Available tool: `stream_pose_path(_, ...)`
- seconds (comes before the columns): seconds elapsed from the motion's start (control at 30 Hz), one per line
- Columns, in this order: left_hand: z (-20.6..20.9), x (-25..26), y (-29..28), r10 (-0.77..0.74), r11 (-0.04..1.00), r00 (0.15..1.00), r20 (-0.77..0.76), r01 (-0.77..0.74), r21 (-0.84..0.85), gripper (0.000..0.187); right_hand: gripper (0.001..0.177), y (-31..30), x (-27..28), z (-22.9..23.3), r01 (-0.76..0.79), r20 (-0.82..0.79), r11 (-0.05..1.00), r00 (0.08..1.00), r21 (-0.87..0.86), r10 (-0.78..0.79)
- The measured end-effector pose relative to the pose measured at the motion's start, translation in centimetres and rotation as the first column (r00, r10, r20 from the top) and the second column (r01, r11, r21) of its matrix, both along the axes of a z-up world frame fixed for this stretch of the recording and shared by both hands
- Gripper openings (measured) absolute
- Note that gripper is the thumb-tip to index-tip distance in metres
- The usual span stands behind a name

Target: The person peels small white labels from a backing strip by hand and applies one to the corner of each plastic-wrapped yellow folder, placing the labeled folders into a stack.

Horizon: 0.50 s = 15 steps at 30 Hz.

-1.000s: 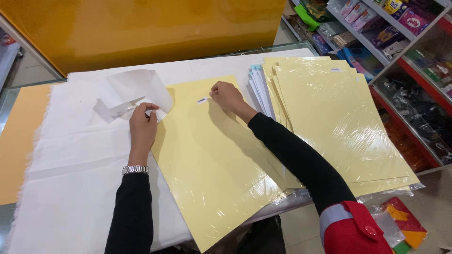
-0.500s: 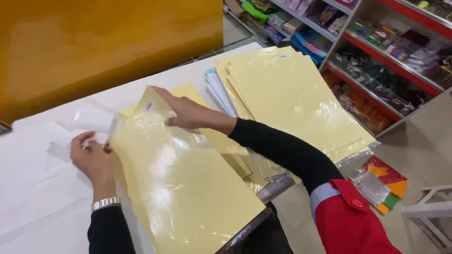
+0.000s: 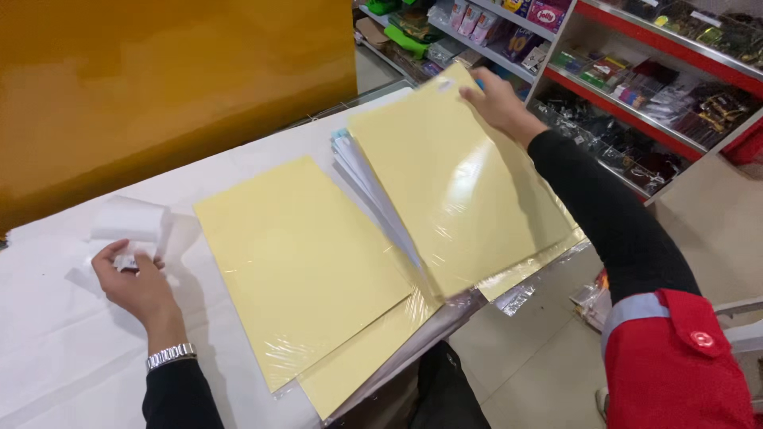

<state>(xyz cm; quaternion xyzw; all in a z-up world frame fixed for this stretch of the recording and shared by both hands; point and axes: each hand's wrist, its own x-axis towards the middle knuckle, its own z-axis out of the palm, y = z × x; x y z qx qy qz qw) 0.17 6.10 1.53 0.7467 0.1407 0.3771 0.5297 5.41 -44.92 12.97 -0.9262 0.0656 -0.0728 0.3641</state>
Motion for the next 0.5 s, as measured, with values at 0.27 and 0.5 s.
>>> stream_pose_path(0.27, 1.2, -0.1, -2.5, -0.219, 0.940, 0.936, 0.275, 0.127, 0.315, 0.042, 0.034, -4.4, 4.3, -10.7, 0.390, 0.386, 0.469, 0.916, -0.793, -0.109)
stream_pose_path(0.5, 1.7, -0.4, -6.0, -0.560, 0.827, 0.807, 0.186, 0.557, 0.074, 0.067, 0.037, 13.1, 1.4, -5.7, -0.248, 0.606, 0.831, 0.586, -0.498, 0.538)
